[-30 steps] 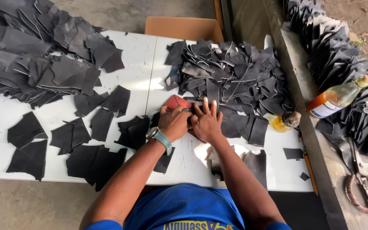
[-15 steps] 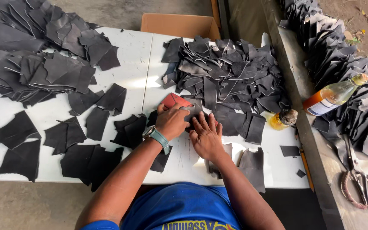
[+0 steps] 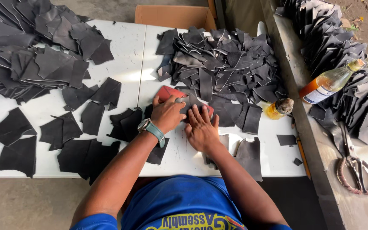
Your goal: The person sits at a white table outdoors and assembles small black rubber pieces. They pick up two pieces, align them, and press them together on a wooden board. The person occasionally uses a red sanding block to rub the edges of the rubber pieces before joining them. The assembled parts are placed into a pile on the table.
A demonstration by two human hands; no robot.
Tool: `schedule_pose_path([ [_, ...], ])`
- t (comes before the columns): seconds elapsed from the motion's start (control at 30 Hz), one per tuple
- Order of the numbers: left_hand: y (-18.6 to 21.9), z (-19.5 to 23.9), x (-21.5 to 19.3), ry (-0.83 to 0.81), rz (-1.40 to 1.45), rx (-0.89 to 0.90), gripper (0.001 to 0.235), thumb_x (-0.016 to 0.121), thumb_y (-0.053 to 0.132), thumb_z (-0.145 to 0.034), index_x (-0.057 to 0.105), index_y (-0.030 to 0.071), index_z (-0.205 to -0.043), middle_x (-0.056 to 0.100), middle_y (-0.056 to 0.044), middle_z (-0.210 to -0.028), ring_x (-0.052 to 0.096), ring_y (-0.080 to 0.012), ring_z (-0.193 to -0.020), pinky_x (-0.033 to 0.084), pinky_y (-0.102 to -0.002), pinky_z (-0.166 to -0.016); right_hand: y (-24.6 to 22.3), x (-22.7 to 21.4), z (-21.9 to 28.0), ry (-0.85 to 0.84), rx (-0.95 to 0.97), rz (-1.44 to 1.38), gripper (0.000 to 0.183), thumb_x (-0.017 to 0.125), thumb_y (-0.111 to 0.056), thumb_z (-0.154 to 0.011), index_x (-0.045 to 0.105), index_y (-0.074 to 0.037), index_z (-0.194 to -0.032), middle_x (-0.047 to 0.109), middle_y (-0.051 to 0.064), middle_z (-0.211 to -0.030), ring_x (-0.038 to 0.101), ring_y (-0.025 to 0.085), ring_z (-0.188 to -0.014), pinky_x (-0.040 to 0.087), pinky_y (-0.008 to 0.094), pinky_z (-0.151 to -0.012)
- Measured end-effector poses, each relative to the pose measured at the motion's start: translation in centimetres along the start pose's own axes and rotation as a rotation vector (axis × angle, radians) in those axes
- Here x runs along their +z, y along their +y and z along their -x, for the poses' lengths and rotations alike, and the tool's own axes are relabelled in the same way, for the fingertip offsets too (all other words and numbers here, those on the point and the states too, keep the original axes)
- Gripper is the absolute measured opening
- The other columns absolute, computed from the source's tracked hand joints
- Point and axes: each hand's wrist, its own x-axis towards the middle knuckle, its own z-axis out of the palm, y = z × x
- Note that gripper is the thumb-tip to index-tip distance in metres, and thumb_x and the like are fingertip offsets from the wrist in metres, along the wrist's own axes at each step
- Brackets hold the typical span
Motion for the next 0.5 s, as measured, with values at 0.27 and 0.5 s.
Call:
schedule_pose_path([
  [0.27,0.2,0.5,-0.9,-0.016,-0.006,-0.044,0.044,0.078,0.037,-0.083,0.071,0.019,-0.122,0.063,-0.010,-0.128,0.056,-0.0244,-0.123,0.022,-0.063,-0.111,-0.3,-1.0,-3.0,0.029,0.062,-0.112,0.066,0.037,-0.039,-0.097,0.030,-0.019,-0.159,0.019,0.004,-0.169,0.013,0.036,-0.155,0.013,0.070,-0.115],
  [0.5,0.2,-0.2,-1.1,0.052,0.005,-0.046,0.046,0.079,0.037,-0.082,0.071,0.017,-0.124,0.063,-0.011,-0.130,0.061,-0.0257,-0.115,0.021,-0.065,-0.111,0.2,-1.5,1.1,0.051,0.004,-0.035,0.062,0.049,-0.034,-0.092,0.043,-0.020,-0.152,0.029,0.006,-0.166,0.018,0.038,-0.152,0.018,0.067,-0.114],
])
